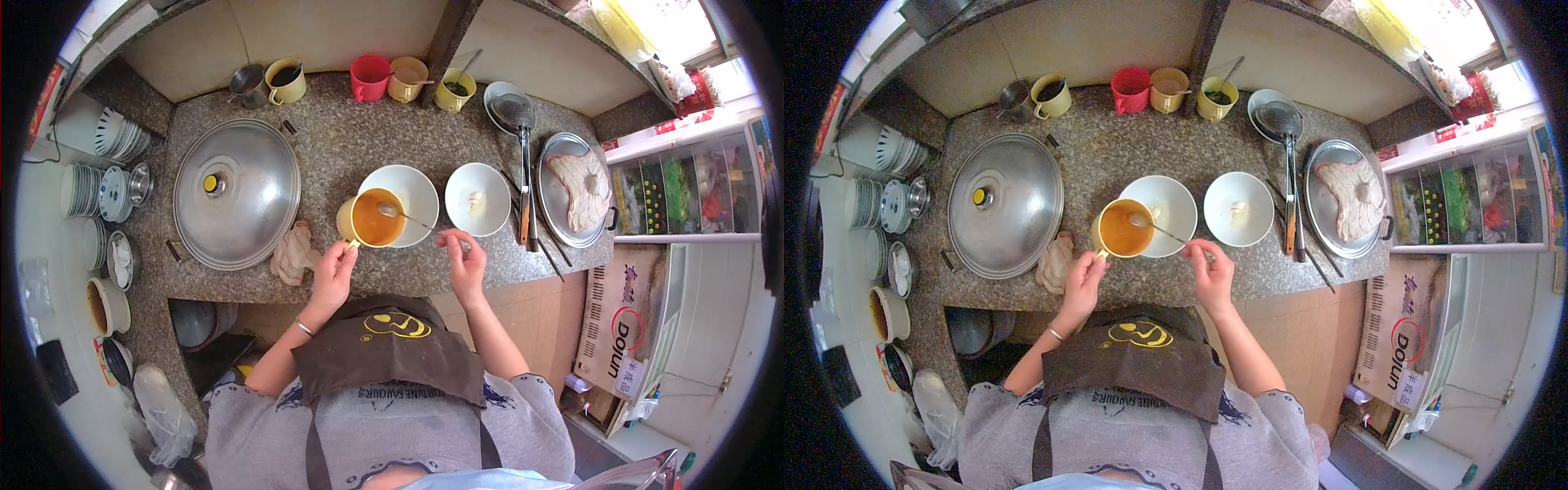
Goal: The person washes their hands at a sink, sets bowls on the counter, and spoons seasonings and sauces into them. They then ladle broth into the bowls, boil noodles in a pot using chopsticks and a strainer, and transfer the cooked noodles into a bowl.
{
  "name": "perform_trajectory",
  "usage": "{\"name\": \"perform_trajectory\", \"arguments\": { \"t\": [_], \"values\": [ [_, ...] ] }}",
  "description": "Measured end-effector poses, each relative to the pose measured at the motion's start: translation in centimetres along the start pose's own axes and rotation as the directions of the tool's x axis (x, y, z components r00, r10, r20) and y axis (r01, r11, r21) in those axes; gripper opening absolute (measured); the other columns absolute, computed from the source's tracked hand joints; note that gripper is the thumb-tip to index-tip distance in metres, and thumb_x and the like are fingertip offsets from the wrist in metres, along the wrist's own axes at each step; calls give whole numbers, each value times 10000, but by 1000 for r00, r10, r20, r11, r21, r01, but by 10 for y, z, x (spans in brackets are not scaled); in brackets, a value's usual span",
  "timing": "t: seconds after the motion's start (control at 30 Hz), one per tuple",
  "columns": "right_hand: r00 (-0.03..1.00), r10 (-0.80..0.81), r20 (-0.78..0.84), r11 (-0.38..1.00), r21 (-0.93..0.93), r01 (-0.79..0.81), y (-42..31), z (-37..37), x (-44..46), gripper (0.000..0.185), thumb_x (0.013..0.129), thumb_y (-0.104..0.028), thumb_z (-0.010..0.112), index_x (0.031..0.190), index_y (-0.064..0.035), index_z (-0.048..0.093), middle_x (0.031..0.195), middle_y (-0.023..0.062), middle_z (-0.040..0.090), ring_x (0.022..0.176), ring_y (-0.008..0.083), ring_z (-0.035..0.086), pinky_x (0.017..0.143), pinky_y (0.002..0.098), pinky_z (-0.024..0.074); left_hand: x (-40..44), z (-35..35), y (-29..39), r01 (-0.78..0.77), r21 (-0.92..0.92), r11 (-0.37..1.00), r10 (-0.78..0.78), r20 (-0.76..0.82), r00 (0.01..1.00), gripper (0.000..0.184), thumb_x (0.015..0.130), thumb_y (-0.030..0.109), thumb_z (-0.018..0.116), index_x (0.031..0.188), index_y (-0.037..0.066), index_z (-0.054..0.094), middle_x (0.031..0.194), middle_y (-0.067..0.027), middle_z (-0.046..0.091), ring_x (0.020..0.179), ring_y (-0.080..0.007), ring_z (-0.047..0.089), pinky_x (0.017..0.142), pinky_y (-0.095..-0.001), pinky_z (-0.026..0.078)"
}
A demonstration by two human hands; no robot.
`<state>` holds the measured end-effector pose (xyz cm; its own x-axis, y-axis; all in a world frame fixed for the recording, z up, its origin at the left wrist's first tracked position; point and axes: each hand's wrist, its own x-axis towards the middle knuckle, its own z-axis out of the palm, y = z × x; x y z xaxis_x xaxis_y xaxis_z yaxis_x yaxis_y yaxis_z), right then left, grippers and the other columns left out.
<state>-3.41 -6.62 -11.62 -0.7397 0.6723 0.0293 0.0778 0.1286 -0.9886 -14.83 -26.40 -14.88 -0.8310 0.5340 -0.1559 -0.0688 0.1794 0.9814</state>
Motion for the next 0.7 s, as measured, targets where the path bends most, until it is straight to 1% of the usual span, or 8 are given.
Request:
{"name": "perform_trajectory", "arguments": {
  "t": [0.13, 0.2, 0.23, 0.3, 0.43, 0.47, 0.53, 0.7],
  "values": [
    [1000, -6, 30, 997, -74, 8, 6, 2, 2, 163, 878, -102, 466, 922, 26, 556, 779, 63, 587, 755, 116, 552, 706, 245, 439, 1, 2, 7, -5, 39, 999, 4, 30, 1000, 165, 876, 168, 482, 832, 11, 506, 603, 29, 381, 542, -44, 338, 477, -221, 301],
    [991, 131, -37, 983, 135, -125, 8, 0, 5, 177, 881, -120, 464, 917, 28, 554, 781, 71, 587, 747, 125, 551, 701, 258, 440, 3, 3, -6, -14, 1, 1000, 14, 11, 1000, 167, 877, 170, 481, 834, 10, 508, 604, 26, 388, 544, -45, 344, 479, -221, 305],
    [991, 132, -35, 983, 135, -126, 11, -3, 6, 177, 881, -120, 464, 917, 28, 554, 781, 71, 587, 747, 125, 551, 701, 258, 440, 3, 3, -8, -23, -37, 999, 22, -7, 1000, 169, 878, 171, 480, 836, 10, 510, 604, 24, 394, 545, -47, 350, 481, -220, 308],
    [978, 190, -84, 934, 321, -153, 16, -9, 9, 187, 883, -138, 465, 916, 26, 550, 778, 73, 582, 729, 135, 545, 692, 270, 438, 3, 0, -7, -3, -27, 1000, 2, -14, 1000, 170, 878, 172, 479, 835, 11, 509, 609, 25, 404, 550, -45, 355, 485, -217, 312],
    [974, 187, -131, 922, 366, -128, 8, -16, 9, 189, 885, -147, 465, 924, 21, 544, 765, 63, 571, 720, 135, 533, 702, 268, 428, 3, -6, -7, 7, -28, 1000, -8, -47, 999, 166, 879, 170, 477, 839, 12, 507, 627, 29, 432, 565, -36, 369, 498, -208, 319],
    [973, 188, -133, 922, 366, -128, 9, -20, 10, 189, 885, -147, 465, 924, 21, 544, 765, 63, 571, 720, 135, 533, 702, 268, 428, 3, -10, -8, 7, -28, 1000, -9, -45, 999, 166, 879, 170, 477, 839, 12, 507, 627, 29, 432, 565, -36, 369, 498, -208, 319],
    [987, 81, -137, 964, 264, -43, 13, -27, 11, 189, 885, -145, 469, 945, 20, 541, 774, 71, 592, 749, 130, 552, 694, 257, 432, 2, -17, -10, 134, 12, 991, -134, 31, 990, 161, 901, 175, 427, 883, 32, 499, 774, 3, 503, 724, -53, 464, 661, -203, 395],
    [988, -54, -144, 997, 49, 61, 2, -35, 10, 151, 879, -93, 454, 920, 19, 546, 804, 74, 588, 770, 140, 548, 702, 256, 425, 3, -18, -9, 128, -14, 992, -128, 13, 992, 170, 902, 182, 428, 876, 31, 500, 780, 4, 510, 716, -48, 454, 650, -201, 390]
  ]
}}
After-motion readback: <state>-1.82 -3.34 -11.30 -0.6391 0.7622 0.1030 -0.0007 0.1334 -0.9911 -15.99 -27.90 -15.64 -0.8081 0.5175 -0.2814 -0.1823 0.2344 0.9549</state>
